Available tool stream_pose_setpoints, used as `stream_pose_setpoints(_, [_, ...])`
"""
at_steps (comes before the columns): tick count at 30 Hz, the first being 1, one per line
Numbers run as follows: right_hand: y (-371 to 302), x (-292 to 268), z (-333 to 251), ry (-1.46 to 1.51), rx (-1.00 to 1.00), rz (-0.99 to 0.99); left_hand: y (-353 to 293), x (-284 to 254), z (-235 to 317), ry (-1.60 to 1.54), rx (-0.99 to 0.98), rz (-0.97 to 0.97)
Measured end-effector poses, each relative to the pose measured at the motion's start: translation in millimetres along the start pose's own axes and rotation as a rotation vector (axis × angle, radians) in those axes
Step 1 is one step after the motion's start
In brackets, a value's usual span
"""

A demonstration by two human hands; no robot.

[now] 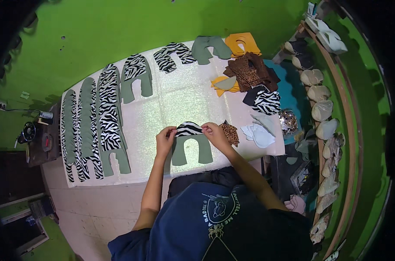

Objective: The person assembles shoe components by hand on a white work surface. They repeatedly pick up a zebra-print fabric piece and a green sole-like piece, align them, and press them together. The finished pairs are placed in a row on the table. The process is repeated for multiple units throughout the clip.

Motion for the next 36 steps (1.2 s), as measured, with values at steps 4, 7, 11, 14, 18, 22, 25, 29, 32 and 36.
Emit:
stream_pose_setpoints(4, [0.2, -0.1, -0.4, 0.009, 0.023, 0.002, 0.0, 0.7, 2.1, -0.01, -0.014, 0.007])
stream_pose_setpoints(7, [-0.2, -1.7, -1.1, -0.009, -0.014, 0.007, 0.2, 2.0, -0.4, -0.017, -0.006, 0.002])
stream_pose_setpoints(11, [-0.4, 0.3, 2.4, -0.027, -0.043, 0.015, 0.2, 2.1, -1.9, 0.001, -0.026, -0.004])
stream_pose_setpoints(14, [0.4, 0.4, 3.7, -0.047, -0.045, 0.006, 0.4, 2.1, -4.3, 0.015, -0.01, -0.006])
stream_pose_setpoints(18, [0.8, 2.7, 6.5, -0.053, -0.053, 0.022, 0.2, 2.8, -6.2, -0.013, -0.005, 0.005])
stream_pose_setpoints(22, [0.1, 2.8, 6.7, -0.069, -0.072, 0.036, -1.1, 3.3, -1.0, 0.005, -0.004, 0.005])
stream_pose_setpoints(25, [0.3, 3.2, 6.1, -0.068, -0.062, 0.037, -0.9, 3.1, -1.4, -0.001, 0.0, 0.011])
stream_pose_setpoints(29, [-1.0, 2.0, 3.4, -0.062, -0.052, 0.029, 0.1, 3.6, -4.8, 0.001, -0.018, 0.003])
stream_pose_setpoints(32, [0.2, 2.5, 4.3, -0.099, -0.054, 0.03, -0.1, 3.5, -6.2, 0.0, -0.002, 0.005])
stream_pose_setpoints(36, [-0.1, 3.3, 5.1, -0.099, -0.021, 0.027, -0.6, 3.5, -7.1, 0.009, 0.006, 0.003])
Point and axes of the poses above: each hand's wrist, its own y-axis towards the middle knuckle, its own x-axis out of the palm, z = x × y, the point moved 3 cm from there along y, towards the middle knuckle, and after that the axes turned 4 degrees about x, right-handed, at the moved point
